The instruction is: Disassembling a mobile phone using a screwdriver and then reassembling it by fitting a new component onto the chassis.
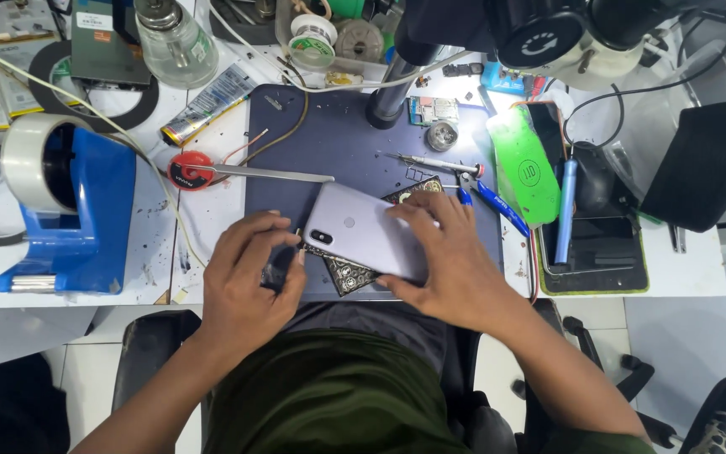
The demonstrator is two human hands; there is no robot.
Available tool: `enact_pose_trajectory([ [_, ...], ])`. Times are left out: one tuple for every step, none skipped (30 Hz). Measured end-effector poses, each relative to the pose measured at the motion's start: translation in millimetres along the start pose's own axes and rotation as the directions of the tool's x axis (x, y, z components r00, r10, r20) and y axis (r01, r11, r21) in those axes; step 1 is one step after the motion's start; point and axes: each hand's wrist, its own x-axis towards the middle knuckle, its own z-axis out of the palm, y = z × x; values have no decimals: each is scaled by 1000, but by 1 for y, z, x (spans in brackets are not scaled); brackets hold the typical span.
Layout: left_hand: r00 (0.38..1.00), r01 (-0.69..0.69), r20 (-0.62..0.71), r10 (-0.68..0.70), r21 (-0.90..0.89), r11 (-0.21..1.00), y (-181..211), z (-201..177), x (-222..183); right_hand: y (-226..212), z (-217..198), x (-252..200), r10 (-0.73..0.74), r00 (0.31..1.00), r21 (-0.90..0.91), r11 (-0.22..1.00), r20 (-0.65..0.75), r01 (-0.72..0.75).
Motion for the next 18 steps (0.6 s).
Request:
enact_pose_trajectory([
  [1000, 0, 1, 0, 1, 1000, 0, 0, 1, 0, 2, -1, 0, 1000, 1, 1000, -1, 0],
  [1000, -3, -4, 3, 10, 1000, 0, -1, 2, -1, 4, -2, 18, 999, -23, 1000, 28, -18],
  [1000, -7, -6, 7, 16, 1000, 1, -1, 3, -1, 5, -5, 41, 998, -48, 998, 55, -38],
  [1000, -9, -3, 9, 14, 1000, 2, -2, 4, 2, 6, -2, 45, 998, -47, 998, 54, -42],
  [1000, -6, 3, 5, 7, 1000, 3, -2, 6, 5, 7, -1, 50, 997, -38, 998, 66, -48],
  [1000, -2, 9, 2, -1, 1000, 4, -4, 8, 7, 7, 1, 55, 995, -28, 998, 78, -53],
  [1000, -13, 5, 13, -1, 1000, 3, -3, 10, 6, 7, 3, 54, 996, -32, 998, 68, -52],
  [1000, 10, -2, -10, -35, 999, 2, -4, 11, 5, 6, 5, 74, 996, 30, 997, 41, -76],
  [999, 36, -10, -37, -67, 997, 2, -5, 11, 3, 6, 8, 93, 995, 95, 991, 19, -95],
  [999, 30, -14, -31, -64, 997, 4, -7, 15, 4, 2, 10, 88, 996, 93, 992, 13, -89],
  [992, 123, -4, -125, -134, 983, 7, -10, 18, 4, 0, 11, 128, 992, 172, 977, -16, -123],
  [976, 214, 14, -215, -203, 956, 9, -12, 20, 5, -3, 12, 170, 985, 251, 956, -42, -154],
  [977, 212, 12, -214, -203, 956, 9, -7, 21, 8, -4, 13, 169, 985, 251, 956, -43, -153],
  [949, 307, 56, -310, -379, 873, 9, -3, 22, 11, -5, 14, 239, 969, 381, 903, -63, -198],
  [916, 383, 114, -385, -538, 751, 9, 3, 26, 15, -8, 16, 306, 949, 503, 834, -80, -227],
  [920, 373, 109, -377, -540, 755, 10, 12, 28, 20, -2, 16, 301, 949, 500, 838, -89, -219],
  [886, 455, 279, -371, -683, 571, 11, 21, 32, 26, 2, 16, 324, 945, 638, 738, -47, -221],
  [839, 537, 441, -318, -765, 355, 13, 31, 36, 31, 7, 16, 338, 941, 757, 616, -2, -220],
])
